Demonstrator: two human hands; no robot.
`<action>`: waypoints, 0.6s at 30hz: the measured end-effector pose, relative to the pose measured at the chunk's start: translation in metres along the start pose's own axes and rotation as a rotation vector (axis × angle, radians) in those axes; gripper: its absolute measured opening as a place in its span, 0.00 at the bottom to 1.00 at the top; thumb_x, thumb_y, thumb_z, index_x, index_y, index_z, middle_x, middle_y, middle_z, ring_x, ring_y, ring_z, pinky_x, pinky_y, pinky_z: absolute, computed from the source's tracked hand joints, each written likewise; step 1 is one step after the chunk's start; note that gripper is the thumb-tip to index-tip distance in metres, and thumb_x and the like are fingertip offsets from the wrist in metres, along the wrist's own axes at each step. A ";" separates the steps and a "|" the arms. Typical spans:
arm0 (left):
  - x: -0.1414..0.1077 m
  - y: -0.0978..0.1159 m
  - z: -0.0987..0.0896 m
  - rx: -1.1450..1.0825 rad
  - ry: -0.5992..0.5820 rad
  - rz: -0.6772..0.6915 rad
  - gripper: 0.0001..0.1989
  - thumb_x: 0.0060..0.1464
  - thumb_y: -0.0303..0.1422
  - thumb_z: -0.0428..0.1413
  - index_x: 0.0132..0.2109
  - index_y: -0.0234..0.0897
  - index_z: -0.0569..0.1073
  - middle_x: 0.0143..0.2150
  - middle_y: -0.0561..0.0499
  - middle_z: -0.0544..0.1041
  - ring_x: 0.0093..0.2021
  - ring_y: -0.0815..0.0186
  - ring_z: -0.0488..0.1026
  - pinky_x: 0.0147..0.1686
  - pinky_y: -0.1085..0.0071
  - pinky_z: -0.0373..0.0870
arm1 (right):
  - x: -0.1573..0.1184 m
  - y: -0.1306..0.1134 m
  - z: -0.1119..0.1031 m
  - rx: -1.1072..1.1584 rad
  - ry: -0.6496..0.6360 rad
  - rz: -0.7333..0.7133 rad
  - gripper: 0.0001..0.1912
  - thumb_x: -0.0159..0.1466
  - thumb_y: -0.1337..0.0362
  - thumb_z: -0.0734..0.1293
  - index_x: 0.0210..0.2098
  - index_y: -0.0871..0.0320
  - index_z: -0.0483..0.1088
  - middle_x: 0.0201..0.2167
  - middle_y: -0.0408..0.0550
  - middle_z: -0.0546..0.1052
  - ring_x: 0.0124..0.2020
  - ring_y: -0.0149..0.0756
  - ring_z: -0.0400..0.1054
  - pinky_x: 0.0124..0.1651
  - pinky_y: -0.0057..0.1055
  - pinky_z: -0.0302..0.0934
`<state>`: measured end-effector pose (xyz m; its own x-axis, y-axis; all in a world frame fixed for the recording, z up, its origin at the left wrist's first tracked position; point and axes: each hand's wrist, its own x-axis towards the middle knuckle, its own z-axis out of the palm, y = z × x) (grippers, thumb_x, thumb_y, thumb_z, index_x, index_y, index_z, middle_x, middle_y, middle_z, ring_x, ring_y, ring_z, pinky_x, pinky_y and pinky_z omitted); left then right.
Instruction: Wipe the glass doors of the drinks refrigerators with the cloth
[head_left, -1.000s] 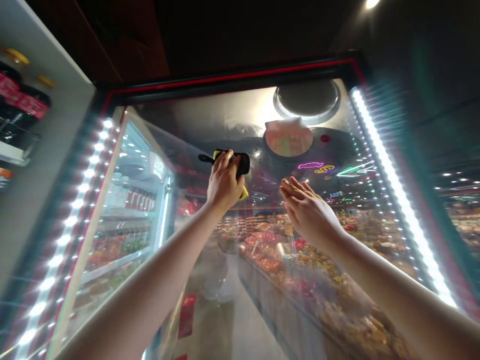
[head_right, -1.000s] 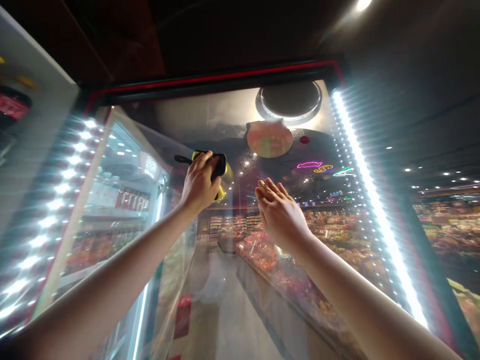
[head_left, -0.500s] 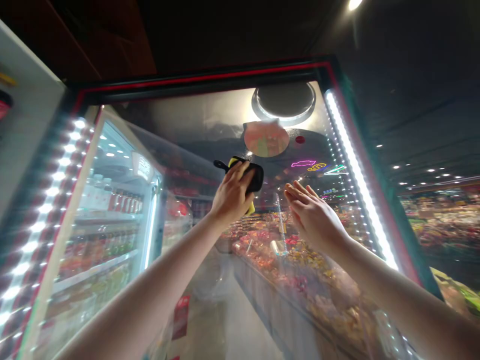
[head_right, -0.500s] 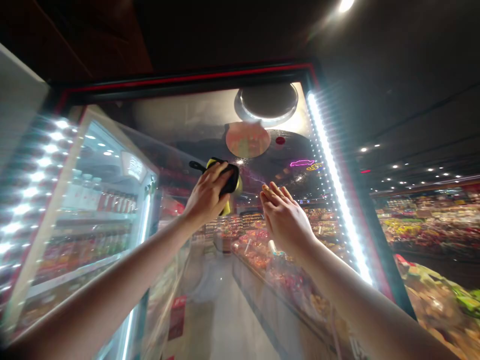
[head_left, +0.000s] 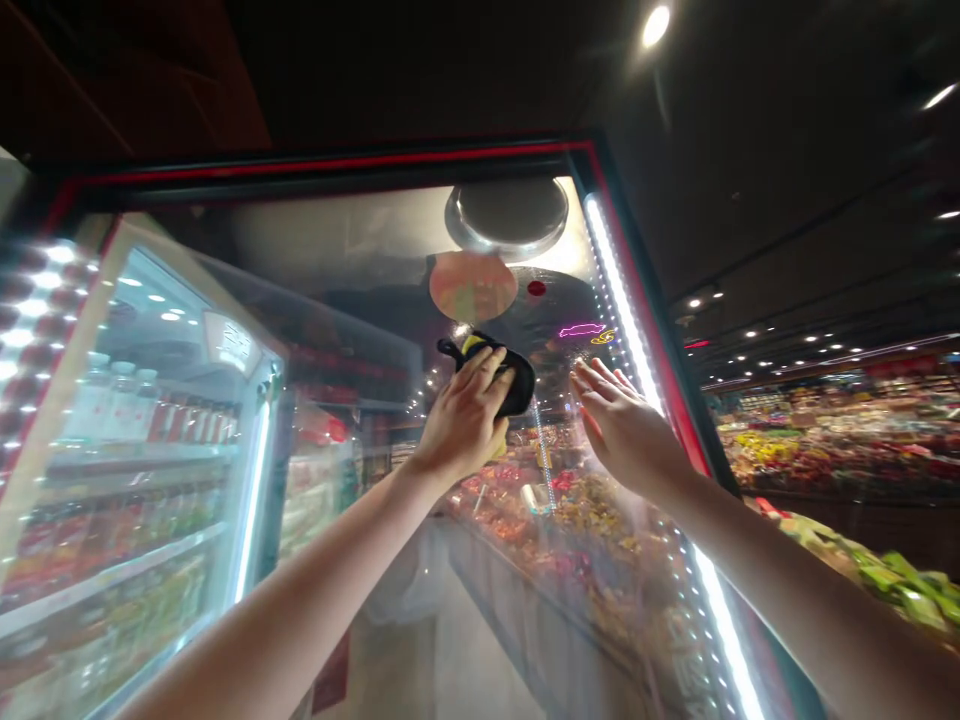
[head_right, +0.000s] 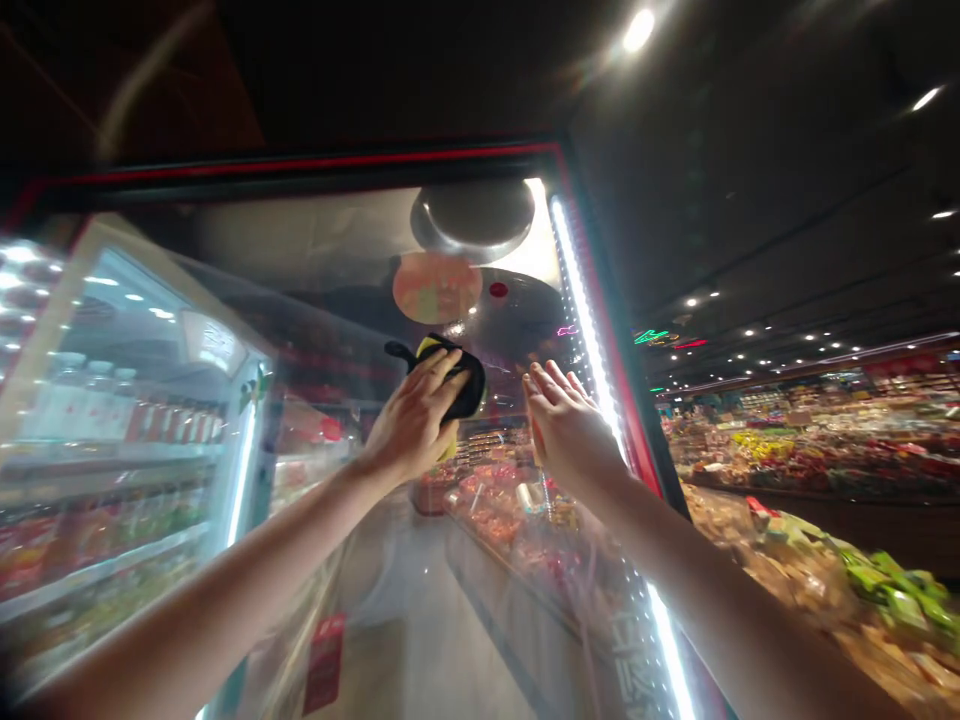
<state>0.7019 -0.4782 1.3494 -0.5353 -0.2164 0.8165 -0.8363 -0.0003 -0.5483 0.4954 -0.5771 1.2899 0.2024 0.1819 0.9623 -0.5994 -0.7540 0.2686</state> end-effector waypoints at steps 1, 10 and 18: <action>0.000 -0.003 0.000 0.003 0.026 -0.025 0.29 0.54 0.28 0.55 0.64 0.40 0.66 0.72 0.44 0.61 0.73 0.54 0.54 0.70 0.51 0.57 | -0.002 0.005 -0.001 -0.007 -0.006 -0.006 0.23 0.70 0.69 0.55 0.62 0.62 0.69 0.66 0.58 0.66 0.70 0.49 0.55 0.68 0.55 0.59; 0.131 0.018 0.036 -0.008 0.245 -0.269 0.25 0.53 0.25 0.57 0.59 0.25 0.71 0.68 0.32 0.65 0.71 0.44 0.55 0.71 0.50 0.54 | -0.010 0.031 -0.011 -0.074 -0.051 -0.032 0.22 0.70 0.71 0.54 0.59 0.65 0.71 0.64 0.60 0.69 0.69 0.49 0.58 0.66 0.52 0.62; 0.062 0.057 0.048 -0.040 0.003 0.136 0.26 0.55 0.28 0.56 0.61 0.35 0.69 0.69 0.41 0.64 0.72 0.53 0.55 0.70 0.54 0.57 | -0.032 0.037 -0.013 -0.081 -0.076 -0.068 0.22 0.70 0.72 0.54 0.54 0.66 0.74 0.60 0.60 0.73 0.67 0.45 0.61 0.68 0.43 0.61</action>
<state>0.6271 -0.5383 1.3602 -0.6443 -0.2091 0.7356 -0.7599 0.0673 -0.6465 0.4565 -0.6032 1.2693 0.3011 0.1796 0.9365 -0.6423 -0.6877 0.3383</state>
